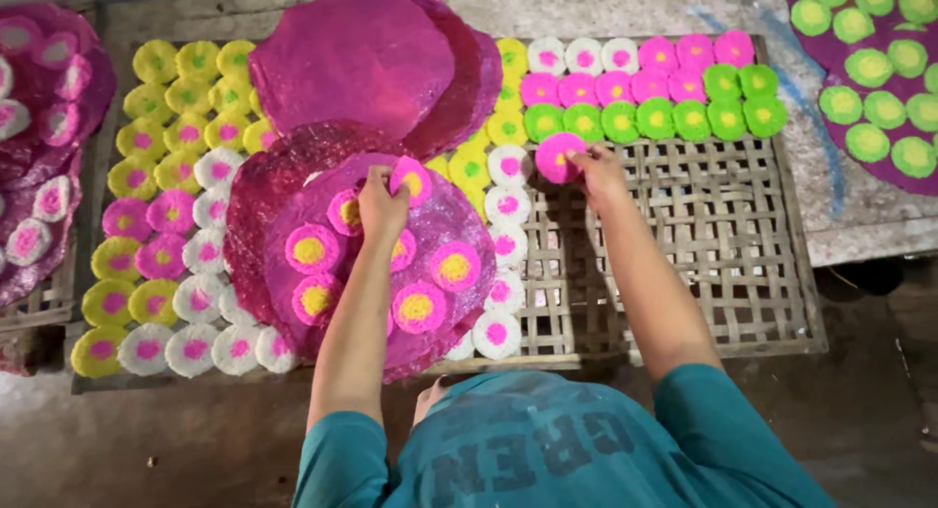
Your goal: The person arranges small, colorful, flower-shaped discs onto large circular purple sheets. They pick up the discs from a woven tray and place them in a pattern on the sheets, which are laid out on a table.
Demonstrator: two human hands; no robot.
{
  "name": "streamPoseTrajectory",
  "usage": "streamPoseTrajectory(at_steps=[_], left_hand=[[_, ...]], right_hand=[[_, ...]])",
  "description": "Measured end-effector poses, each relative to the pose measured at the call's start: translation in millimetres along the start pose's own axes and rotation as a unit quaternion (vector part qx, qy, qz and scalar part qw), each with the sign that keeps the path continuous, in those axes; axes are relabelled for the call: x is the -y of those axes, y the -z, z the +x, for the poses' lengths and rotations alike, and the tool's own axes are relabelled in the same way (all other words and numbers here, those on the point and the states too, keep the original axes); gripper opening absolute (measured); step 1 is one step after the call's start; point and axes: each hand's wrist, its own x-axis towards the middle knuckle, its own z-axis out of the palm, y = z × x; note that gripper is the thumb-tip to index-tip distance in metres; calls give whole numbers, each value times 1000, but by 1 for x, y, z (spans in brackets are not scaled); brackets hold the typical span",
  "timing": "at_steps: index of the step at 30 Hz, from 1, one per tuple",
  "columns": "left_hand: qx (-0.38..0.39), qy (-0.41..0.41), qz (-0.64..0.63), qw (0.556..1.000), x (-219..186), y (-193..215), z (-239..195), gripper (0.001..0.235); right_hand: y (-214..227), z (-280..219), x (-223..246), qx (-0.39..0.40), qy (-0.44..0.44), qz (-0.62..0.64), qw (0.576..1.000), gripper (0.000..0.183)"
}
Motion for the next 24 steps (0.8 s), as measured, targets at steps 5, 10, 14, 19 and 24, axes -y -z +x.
streamPoseTrajectory(at_steps=[5,10,14,19,24], left_hand=[[13,13,-33,999,-17,-9,-8,28],[11,-28,-32,999,-53,-4,-20,28],[44,-9,-90,995,-102,1,-37,24],[180,-60,16,982,-159,-6,-76,39],[151,-25,169,974,-110,24,-70,55]], right_hand=[[-23,16,-20,-44,257,-306,916,18],[-39,-2,-1,-112,331,-472,810,34],[-51,-35,10,-137,435,-434,777,60],[-61,-90,-21,163,-53,151,973,45],[-24,-99,-41,93,-89,112,985,27]])
